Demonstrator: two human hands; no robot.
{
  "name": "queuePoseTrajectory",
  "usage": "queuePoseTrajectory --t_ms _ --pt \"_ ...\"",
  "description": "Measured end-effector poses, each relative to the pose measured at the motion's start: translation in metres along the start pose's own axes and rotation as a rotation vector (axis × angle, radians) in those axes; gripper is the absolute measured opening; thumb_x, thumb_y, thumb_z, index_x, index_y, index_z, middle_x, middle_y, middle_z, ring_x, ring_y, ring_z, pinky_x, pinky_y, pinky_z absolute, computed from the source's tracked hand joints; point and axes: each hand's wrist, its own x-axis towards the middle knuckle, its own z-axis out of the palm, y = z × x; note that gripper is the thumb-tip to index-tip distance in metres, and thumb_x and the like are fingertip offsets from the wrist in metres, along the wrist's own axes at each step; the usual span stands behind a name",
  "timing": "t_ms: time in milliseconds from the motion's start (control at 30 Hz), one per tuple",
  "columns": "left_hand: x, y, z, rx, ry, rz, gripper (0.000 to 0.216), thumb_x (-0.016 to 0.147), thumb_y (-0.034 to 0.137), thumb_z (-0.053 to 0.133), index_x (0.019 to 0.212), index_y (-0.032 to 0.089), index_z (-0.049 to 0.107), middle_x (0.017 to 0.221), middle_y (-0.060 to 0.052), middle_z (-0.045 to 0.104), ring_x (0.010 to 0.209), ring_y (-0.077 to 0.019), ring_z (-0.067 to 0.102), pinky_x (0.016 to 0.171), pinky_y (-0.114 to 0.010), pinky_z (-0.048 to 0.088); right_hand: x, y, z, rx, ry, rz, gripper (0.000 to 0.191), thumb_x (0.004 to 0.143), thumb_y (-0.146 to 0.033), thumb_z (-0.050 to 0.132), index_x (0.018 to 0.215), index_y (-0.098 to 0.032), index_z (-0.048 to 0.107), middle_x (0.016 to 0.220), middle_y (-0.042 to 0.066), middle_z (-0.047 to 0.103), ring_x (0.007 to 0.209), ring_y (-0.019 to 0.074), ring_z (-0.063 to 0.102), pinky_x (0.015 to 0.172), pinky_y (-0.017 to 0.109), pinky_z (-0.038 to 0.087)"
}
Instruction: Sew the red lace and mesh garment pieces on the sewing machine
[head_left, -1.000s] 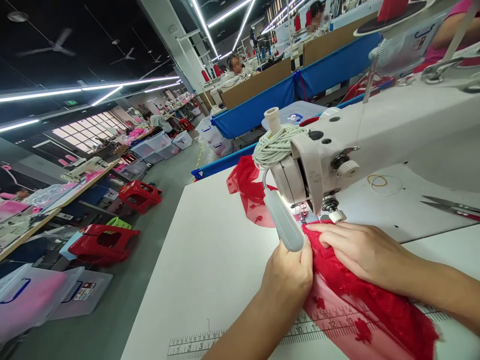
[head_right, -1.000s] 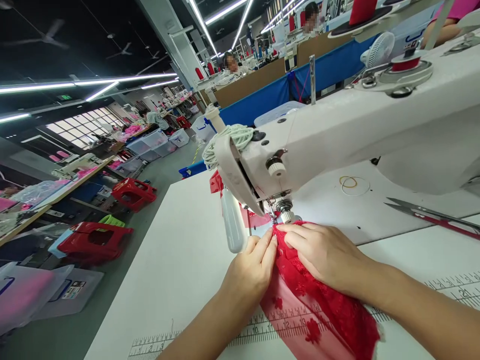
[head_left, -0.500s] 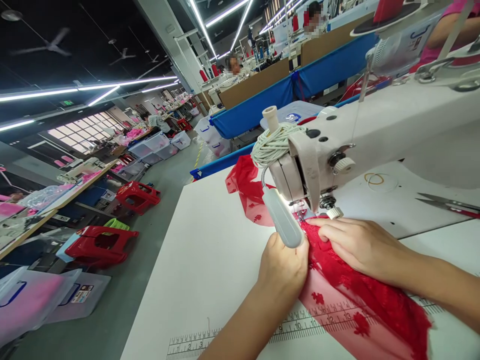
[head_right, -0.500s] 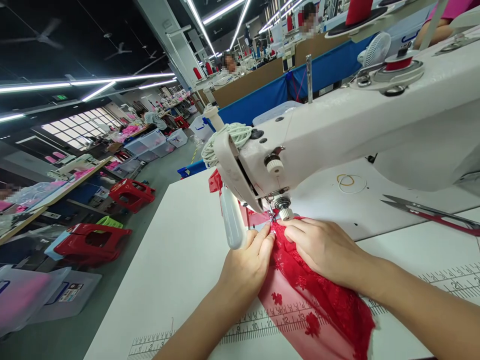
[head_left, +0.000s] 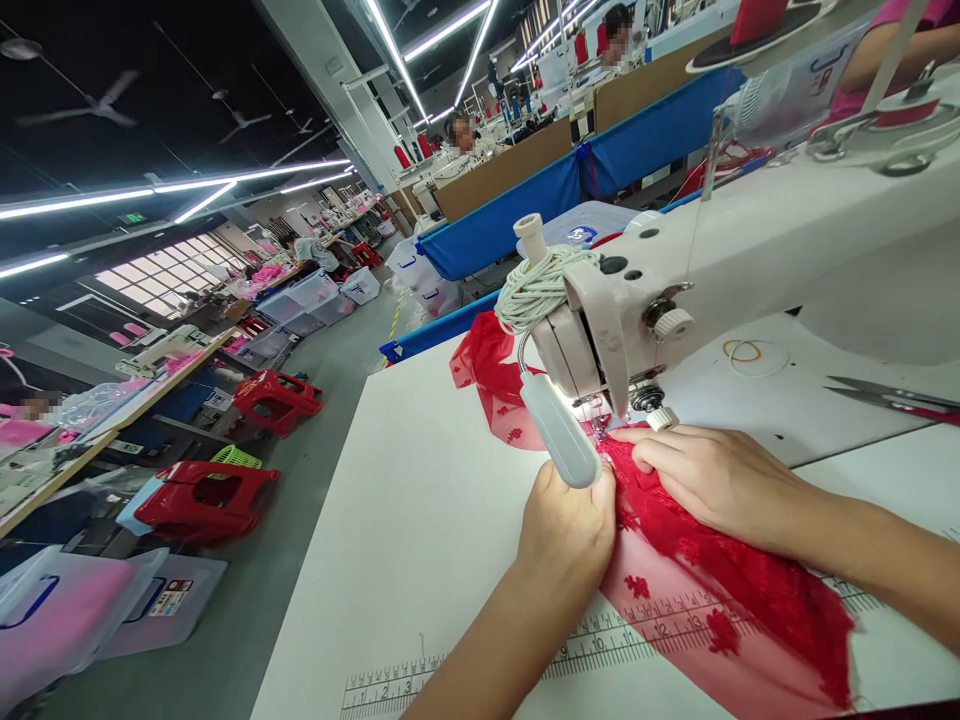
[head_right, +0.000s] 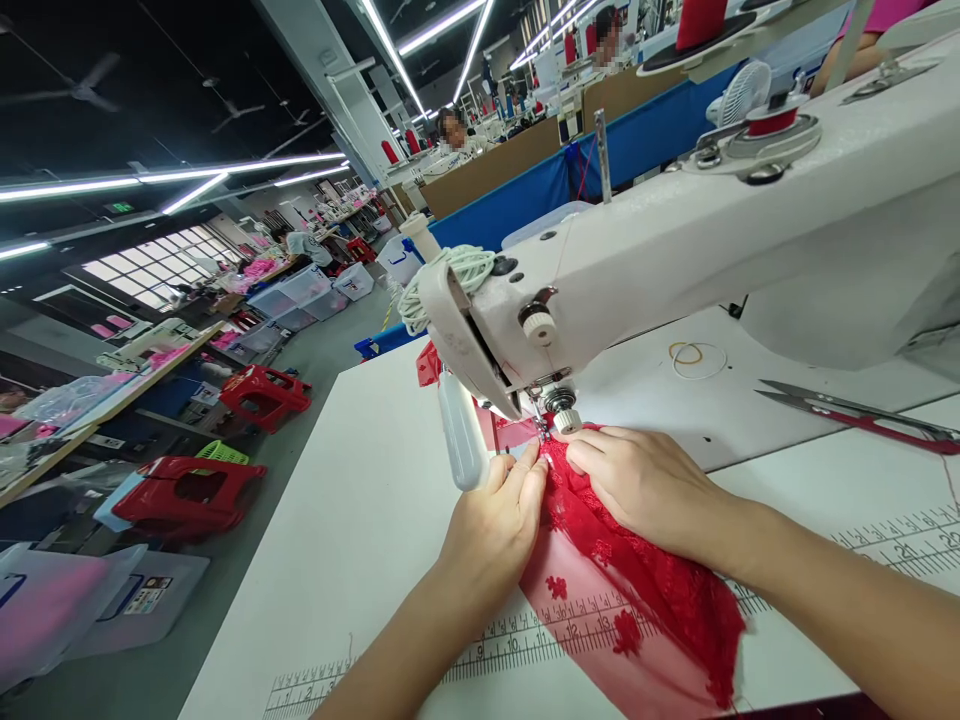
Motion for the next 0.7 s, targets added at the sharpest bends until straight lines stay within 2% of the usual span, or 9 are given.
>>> queuePoseTrajectory --t_ms 133,267,400,567,700 --pt "-0.0005 -0.0005 0.0005 0.004 -0.008 0.009 0.027 0.086 -0.007 0.046 0.093 0.015 0.060 0.079 -0.005 0.066 0.076 -0.0193 0.058 0.062 -0.030 0.043 0.0003 0.0008 0.0020 -0.019 0.025 0.002 0.037 0.087 -0.002 0.038 0.094 -0.019 0.070 0.110 0.006 0.078 0.077 0.0197 0.070 0.064 0.032 0.054" --pt "-0.0009 -0.0008 0.0006 0.019 -0.001 0.018 0.027 0.086 -0.008 0.047 0.093 0.015 0.061 0.080 -0.006 0.067 0.075 -0.0191 0.058 0.061 -0.029 0.042 -0.0002 0.0009 0.0026 -0.017 -0.026 0.021 0.037 0.087 -0.004 0.039 0.096 -0.020 0.071 0.107 0.005 0.078 0.078 0.0199 0.070 0.064 0.032 0.054" --pt "-0.0011 -0.0007 -0.0021 0.042 0.007 0.028 0.028 0.086 -0.009 0.047 0.093 0.015 0.060 0.082 -0.006 0.068 0.075 -0.0191 0.058 0.061 -0.029 0.041 -0.0020 -0.0005 0.0039 0.017 -0.060 0.098 0.033 0.085 -0.006 0.044 0.094 -0.023 0.071 0.103 0.005 0.077 0.078 0.0205 0.067 0.066 0.033 0.052" --pt "-0.0008 -0.0010 -0.0062 0.033 0.010 0.042 0.032 0.084 -0.012 0.044 0.089 0.015 0.061 0.078 -0.006 0.066 0.075 -0.0203 0.057 0.059 -0.030 0.039 -0.0020 -0.0002 0.0014 0.008 -0.065 0.086 0.027 0.088 -0.008 0.045 0.088 -0.024 0.066 0.096 0.005 0.077 0.077 0.0215 0.066 0.062 0.033 0.050" --pt "-0.0001 -0.0014 -0.0078 0.025 0.014 0.035 0.031 0.088 -0.009 0.043 0.087 0.015 0.061 0.078 -0.006 0.065 0.075 -0.0201 0.056 0.061 -0.031 0.040 -0.0046 0.0021 0.0051 0.030 -0.060 0.094 0.026 0.089 -0.009 0.048 0.096 -0.025 0.067 0.098 0.003 0.076 0.079 0.0205 0.066 0.065 0.031 0.050"
